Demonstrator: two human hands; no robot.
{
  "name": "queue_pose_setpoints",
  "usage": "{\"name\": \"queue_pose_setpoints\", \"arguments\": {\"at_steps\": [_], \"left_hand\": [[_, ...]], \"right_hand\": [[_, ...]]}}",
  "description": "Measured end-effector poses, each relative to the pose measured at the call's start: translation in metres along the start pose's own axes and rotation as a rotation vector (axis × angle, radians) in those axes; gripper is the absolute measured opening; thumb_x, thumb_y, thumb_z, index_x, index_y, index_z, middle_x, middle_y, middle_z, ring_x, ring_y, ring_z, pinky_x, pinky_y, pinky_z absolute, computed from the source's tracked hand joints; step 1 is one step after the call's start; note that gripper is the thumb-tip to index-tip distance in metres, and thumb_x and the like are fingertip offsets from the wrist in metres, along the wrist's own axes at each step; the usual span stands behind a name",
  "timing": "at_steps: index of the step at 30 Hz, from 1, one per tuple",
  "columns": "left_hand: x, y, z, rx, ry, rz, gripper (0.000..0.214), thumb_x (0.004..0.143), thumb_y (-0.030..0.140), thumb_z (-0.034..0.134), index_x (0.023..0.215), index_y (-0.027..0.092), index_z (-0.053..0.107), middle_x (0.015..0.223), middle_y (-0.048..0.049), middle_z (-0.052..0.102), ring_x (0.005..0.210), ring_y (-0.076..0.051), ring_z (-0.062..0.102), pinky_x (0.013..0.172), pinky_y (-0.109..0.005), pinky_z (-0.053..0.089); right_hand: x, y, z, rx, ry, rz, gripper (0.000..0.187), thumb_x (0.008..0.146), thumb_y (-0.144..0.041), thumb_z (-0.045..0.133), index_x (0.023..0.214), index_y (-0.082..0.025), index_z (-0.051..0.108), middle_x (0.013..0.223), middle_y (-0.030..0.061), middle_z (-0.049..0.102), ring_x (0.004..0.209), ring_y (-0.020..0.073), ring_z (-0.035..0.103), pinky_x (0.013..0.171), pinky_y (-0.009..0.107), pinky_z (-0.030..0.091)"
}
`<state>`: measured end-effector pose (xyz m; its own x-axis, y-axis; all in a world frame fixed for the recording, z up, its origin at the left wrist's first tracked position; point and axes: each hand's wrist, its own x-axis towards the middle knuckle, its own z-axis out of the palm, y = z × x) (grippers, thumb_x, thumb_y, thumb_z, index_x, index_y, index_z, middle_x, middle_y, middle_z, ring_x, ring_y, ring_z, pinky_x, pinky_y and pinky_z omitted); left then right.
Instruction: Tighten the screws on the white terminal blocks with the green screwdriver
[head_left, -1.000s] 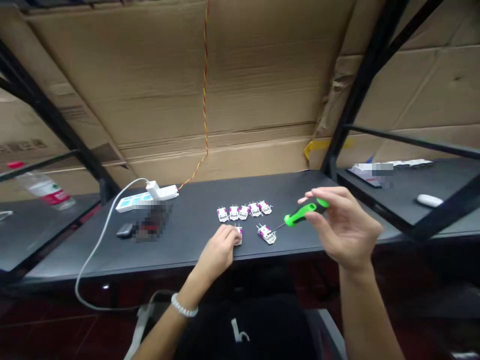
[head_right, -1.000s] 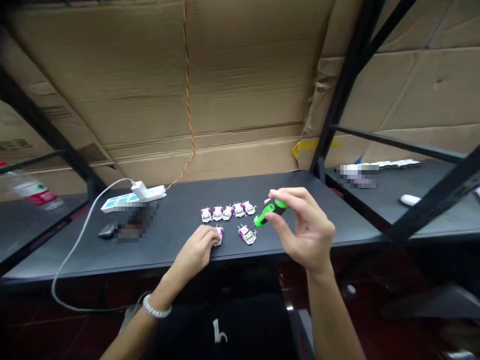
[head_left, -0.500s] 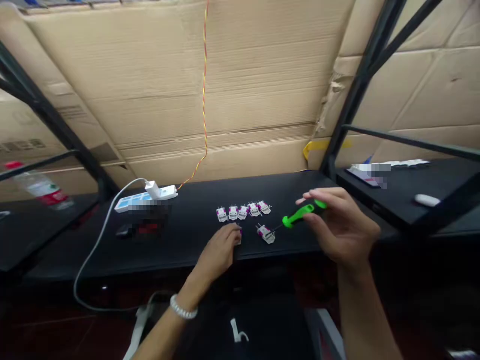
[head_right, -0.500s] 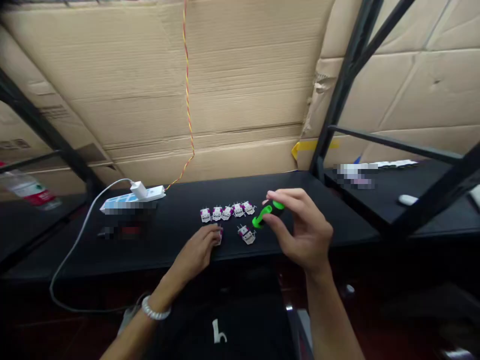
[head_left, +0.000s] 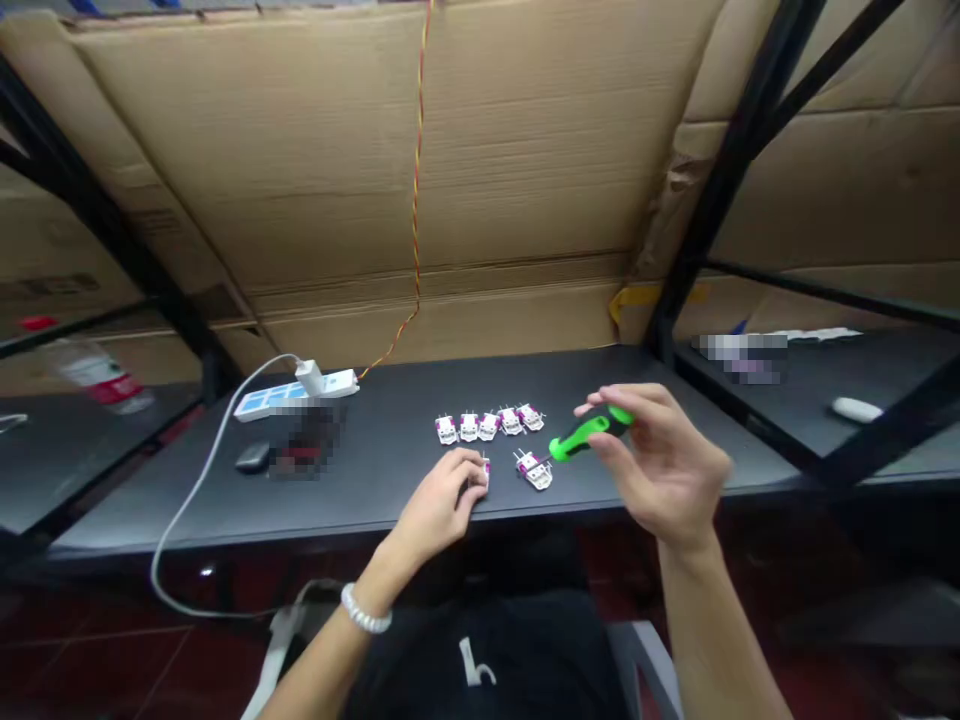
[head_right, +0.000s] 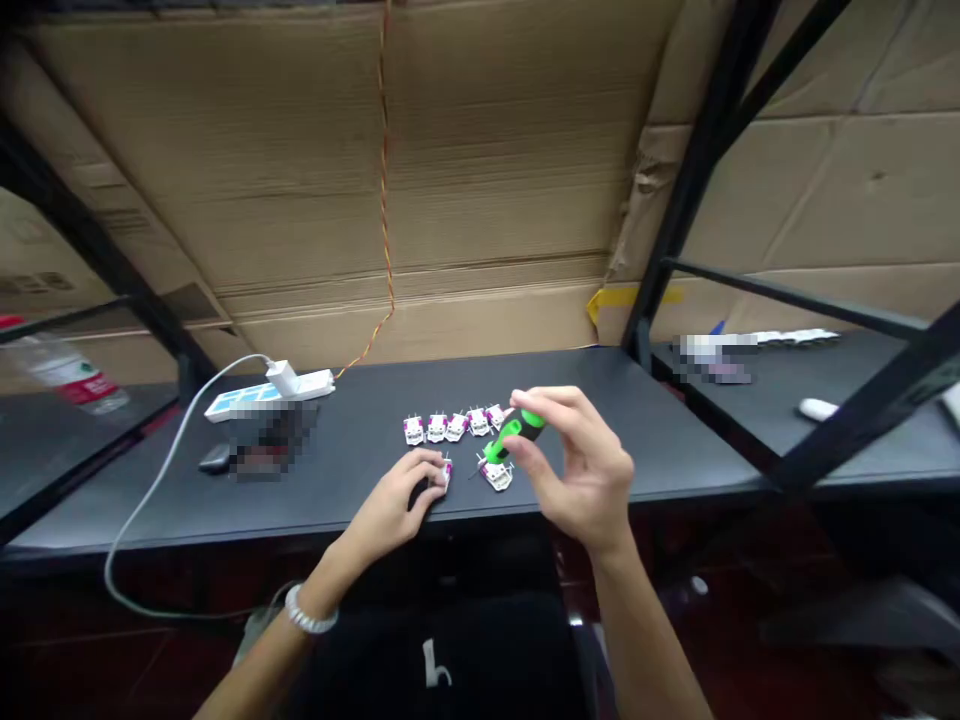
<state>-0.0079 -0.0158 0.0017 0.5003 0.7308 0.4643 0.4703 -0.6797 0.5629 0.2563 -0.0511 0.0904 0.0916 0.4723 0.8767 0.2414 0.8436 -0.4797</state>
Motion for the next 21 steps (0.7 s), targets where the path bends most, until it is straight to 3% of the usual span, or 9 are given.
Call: {"name": "queue_pose_setpoints", "arguments": {"at_steps": [6, 10, 21], "left_hand": [[0.000, 0.000, 0.000, -0.060, -0.008, -0.029, 0.011, 0.102, 0.016, 0.058, 0.099, 0.021, 0.067, 0.122, -0.0099, 0.066, 0.119, -0.025, 0.066, 0.108, -0.042, 0.055], [0.001, 0.000, 0.000, -0.080, -0.009, -0.038, 0.010, 0.100, 0.014, 0.061, 0.099, 0.021, 0.068, 0.121, -0.0092, 0.067, 0.118, -0.024, 0.066, 0.108, -0.041, 0.055], [0.001, 0.000, 0.000, -0.083, -0.010, -0.042, 0.009, 0.099, 0.013, 0.063, 0.099, 0.020, 0.068, 0.121, -0.0098, 0.067, 0.116, -0.025, 0.067, 0.106, -0.043, 0.055]], "right_hand": [[-0.008, 0.004, 0.019, -0.023, -0.084, 0.022, 0.054, 0.092, -0.008, 0.077, 0.139, -0.034, 0.072, 0.122, 0.0075, 0.071, 0.109, 0.0255, 0.073, 0.092, 0.044, 0.062], [-0.011, 0.011, 0.028, -0.022, -0.075, 0.038, 0.052, 0.093, -0.010, 0.076, 0.139, -0.034, 0.071, 0.122, 0.0079, 0.072, 0.110, 0.0255, 0.073, 0.093, 0.043, 0.063], [-0.016, 0.019, 0.038, -0.034, -0.094, 0.030, 0.050, 0.093, -0.012, 0.076, 0.139, -0.032, 0.072, 0.120, 0.0094, 0.072, 0.109, 0.0257, 0.073, 0.091, 0.044, 0.064]]}}
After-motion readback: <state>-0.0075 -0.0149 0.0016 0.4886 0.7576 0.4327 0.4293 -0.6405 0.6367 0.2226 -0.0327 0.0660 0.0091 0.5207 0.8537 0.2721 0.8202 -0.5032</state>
